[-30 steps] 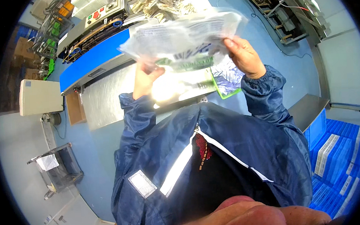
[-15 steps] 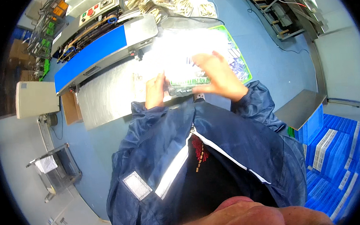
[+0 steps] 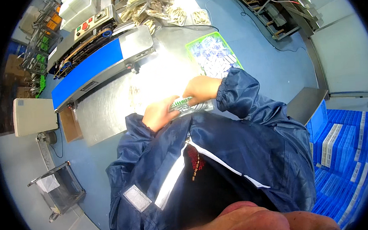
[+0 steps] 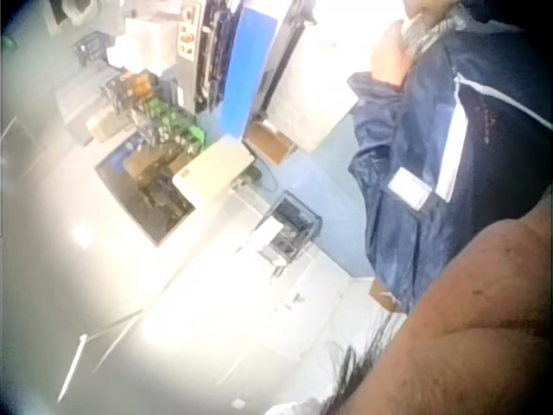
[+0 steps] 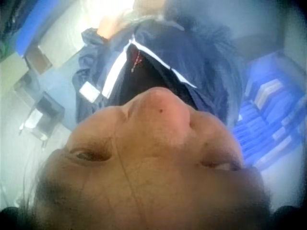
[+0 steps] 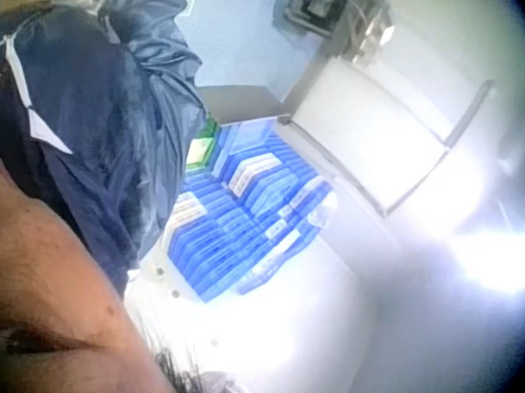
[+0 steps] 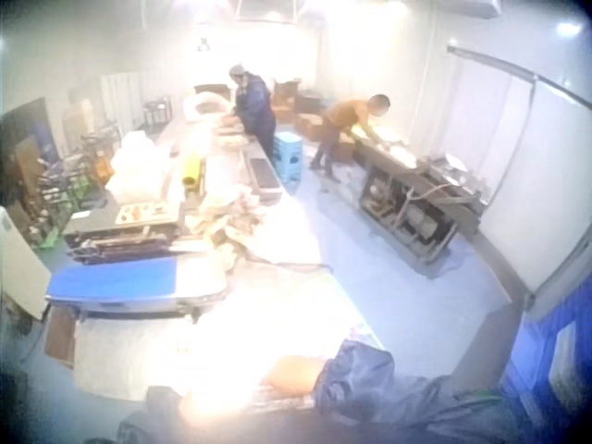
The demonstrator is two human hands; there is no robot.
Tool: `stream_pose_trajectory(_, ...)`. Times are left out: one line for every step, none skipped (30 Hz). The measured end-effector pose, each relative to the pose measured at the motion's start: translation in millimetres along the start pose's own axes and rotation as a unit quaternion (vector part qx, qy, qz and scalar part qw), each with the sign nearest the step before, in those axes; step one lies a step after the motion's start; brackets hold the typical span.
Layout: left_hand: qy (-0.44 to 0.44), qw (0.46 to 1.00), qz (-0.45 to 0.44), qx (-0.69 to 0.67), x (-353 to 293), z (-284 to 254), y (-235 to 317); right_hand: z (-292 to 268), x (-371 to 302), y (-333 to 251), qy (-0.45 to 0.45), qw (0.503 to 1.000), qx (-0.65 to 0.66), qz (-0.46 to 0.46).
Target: The person places portions of white food items into clear plastic bags on a stainless steel table. They then move the filled bags to a heat-sealing machine to close them and place the sealed packages aside.
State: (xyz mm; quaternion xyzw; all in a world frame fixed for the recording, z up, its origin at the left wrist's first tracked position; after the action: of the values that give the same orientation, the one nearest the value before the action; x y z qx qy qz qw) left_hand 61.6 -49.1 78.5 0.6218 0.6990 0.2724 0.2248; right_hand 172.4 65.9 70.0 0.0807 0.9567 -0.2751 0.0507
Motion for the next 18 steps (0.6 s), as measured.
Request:
stream_pose_trajectory(-0.069,0.996,-0.059,0.008,-2.6,11.9,-26.1,3.2,2.7,12.0,0.005,0.999,0.043,0.016)
stream_pose_trajectory(-0.032,0.999,-0.022,-0.011,-11.3,26.9,-58.3,7.3,2.4,22.9,0.007,0.995,0.091,0.027)
stream_pose_trajectory(-0.055,0.996,-0.038,-0.061,-16.2,39.6,-83.3,11.0,0.1,33.3,0.005,0.989,0.141,0.045)
stream_pose_trajectory(-0.073,0.989,-0.058,-0.114,-15.7,51.6,-106.3,20.3,-2.2,50.3,-0.071,0.966,0.196,0.149)
stream_pose_trajectory(-0.088,0.979,-0.082,-0.165,-16.2,66.7,-126.4,29.6,-1.7,63.0,-0.064,0.952,0.230,0.193)
stream_pose_trajectory(-0.097,0.963,-0.161,-0.192,-16.3,87.8,-151.3,45.7,-2.0,76.8,-0.056,0.933,0.263,0.241)
stream_pose_trajectory(-0.105,0.941,-0.239,-0.216,-15.2,109.8,-175.9,63.8,-0.5,90.5,-0.047,0.911,0.294,0.287)
stream_pose_trajectory(-0.120,0.930,-0.298,-0.178,-13.2,130.0,-201.5,76.2,8.9,106.7,0.028,0.947,0.185,0.262)
stream_pose_trajectory(-0.110,0.935,-0.289,-0.172,-5.1,147.9,-217.7,90.9,15.0,119.9,0.105,0.964,0.074,0.233)
stream_pose_trajectory(-0.100,0.940,-0.282,-0.166,0.4,161.4,-228.3,98.4,21.3,122.9,0.180,0.963,-0.036,0.197)
stream_pose_trajectory(-0.118,0.921,-0.287,-0.234,13.8,162.6,-216.1,104.7,25.8,120.8,0.188,0.965,-0.077,0.167)
stream_pose_trajectory(-0.119,0.887,-0.332,-0.299,27.4,159.3,-194.3,103.0,25.8,115.2,0.199,0.962,-0.121,0.142)
stream_pose_trajectory(-0.095,0.894,-0.319,-0.301,34.2,172.0,-210.8,98.5,34.9,102.0,0.213,0.958,-0.163,0.099)
stream_pose_trajectory(-0.099,0.895,-0.331,-0.282,42.1,189.8,-232.1,106.8,43.9,93.2,0.159,0.976,-0.119,0.089)
stream_pose_trajectory(-0.112,0.897,-0.337,-0.263,51.0,199.5,-234.7,113.7,40.9,91.9,0.156,0.978,-0.107,0.085)
stream_pose_trajectory(-0.042,0.934,-0.296,-0.194,56.4,200.6,-236.3,125.6,37.3,92.4,0.153,0.980,-0.094,0.081)
stream_pose_trajectory(0.022,0.961,-0.248,-0.120,67.5,190.7,-222.4,139.9,31.6,98.9,0.152,0.981,-0.081,0.083)
stream_pose_trajectory(0.086,0.976,-0.196,-0.046,76.2,178.5,-207.9,158.7,20.6,114.1,0.163,0.973,-0.136,0.094)
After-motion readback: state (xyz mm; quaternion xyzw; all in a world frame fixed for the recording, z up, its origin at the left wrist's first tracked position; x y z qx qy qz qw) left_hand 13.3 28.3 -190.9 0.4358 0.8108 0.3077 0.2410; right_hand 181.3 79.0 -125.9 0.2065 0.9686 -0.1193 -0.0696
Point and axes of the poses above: each hand's wrist, its own x-axis towards the middle knuckle, its own z-axis out of the palm, y = z × x, the point moved 5 cm from there along x, towards the middle knuckle, and after that the axes turned 15 degrees about y, right-handed, at the moved point
